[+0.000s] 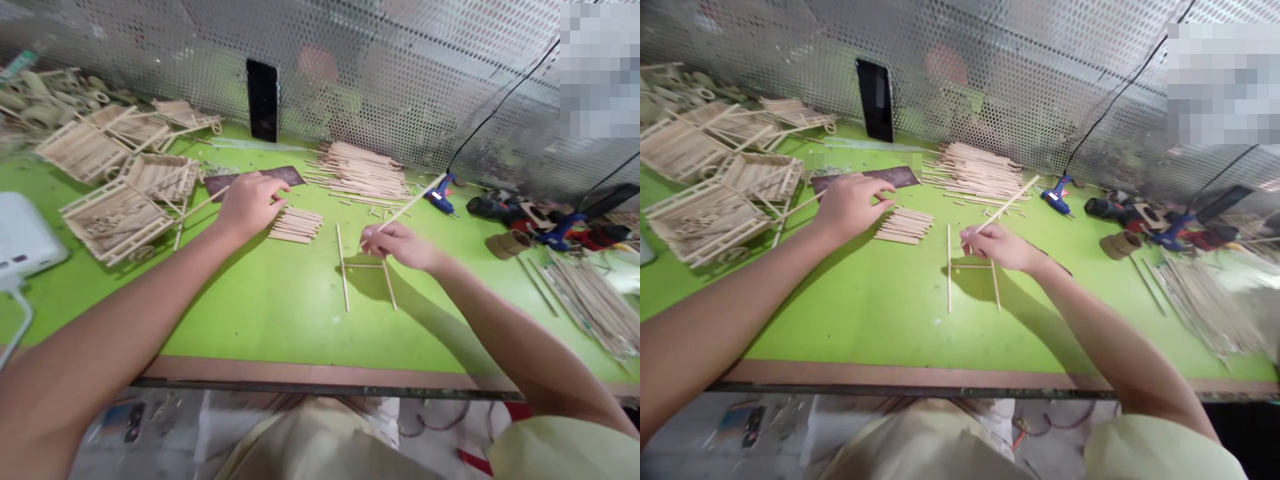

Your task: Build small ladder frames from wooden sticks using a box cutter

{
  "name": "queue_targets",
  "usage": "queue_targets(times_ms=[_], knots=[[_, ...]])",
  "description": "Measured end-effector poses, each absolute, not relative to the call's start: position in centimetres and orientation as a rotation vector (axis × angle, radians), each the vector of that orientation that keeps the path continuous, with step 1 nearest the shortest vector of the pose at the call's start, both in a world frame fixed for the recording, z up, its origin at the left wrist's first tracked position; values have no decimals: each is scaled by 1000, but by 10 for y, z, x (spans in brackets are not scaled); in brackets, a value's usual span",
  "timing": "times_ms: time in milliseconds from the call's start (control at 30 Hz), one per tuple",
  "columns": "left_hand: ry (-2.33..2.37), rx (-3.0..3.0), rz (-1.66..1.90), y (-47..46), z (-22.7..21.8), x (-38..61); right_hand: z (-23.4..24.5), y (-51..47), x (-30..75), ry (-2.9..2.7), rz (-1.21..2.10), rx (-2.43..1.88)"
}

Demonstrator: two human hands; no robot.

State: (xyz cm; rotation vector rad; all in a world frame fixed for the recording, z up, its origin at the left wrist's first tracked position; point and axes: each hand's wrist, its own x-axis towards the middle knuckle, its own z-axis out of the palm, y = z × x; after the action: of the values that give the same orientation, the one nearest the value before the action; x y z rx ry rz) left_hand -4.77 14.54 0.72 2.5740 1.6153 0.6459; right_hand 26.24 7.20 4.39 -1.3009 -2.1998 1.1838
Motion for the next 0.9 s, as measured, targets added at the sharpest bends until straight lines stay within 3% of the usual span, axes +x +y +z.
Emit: queue_targets(times_ms=[200,467,633,900], knots=[[1579,2552,736,136,9,-43,12,20,285,-2419,406,-1311],[932,2764,516,94,2,-15,2,2,279,-2778,-238,-1090],[752,2739,364,70,-10,0,1,-3,276,-2721,-215,-1138],[658,2764,214,73,-24,-1,-3,-19,258,-2800,-1,-485]])
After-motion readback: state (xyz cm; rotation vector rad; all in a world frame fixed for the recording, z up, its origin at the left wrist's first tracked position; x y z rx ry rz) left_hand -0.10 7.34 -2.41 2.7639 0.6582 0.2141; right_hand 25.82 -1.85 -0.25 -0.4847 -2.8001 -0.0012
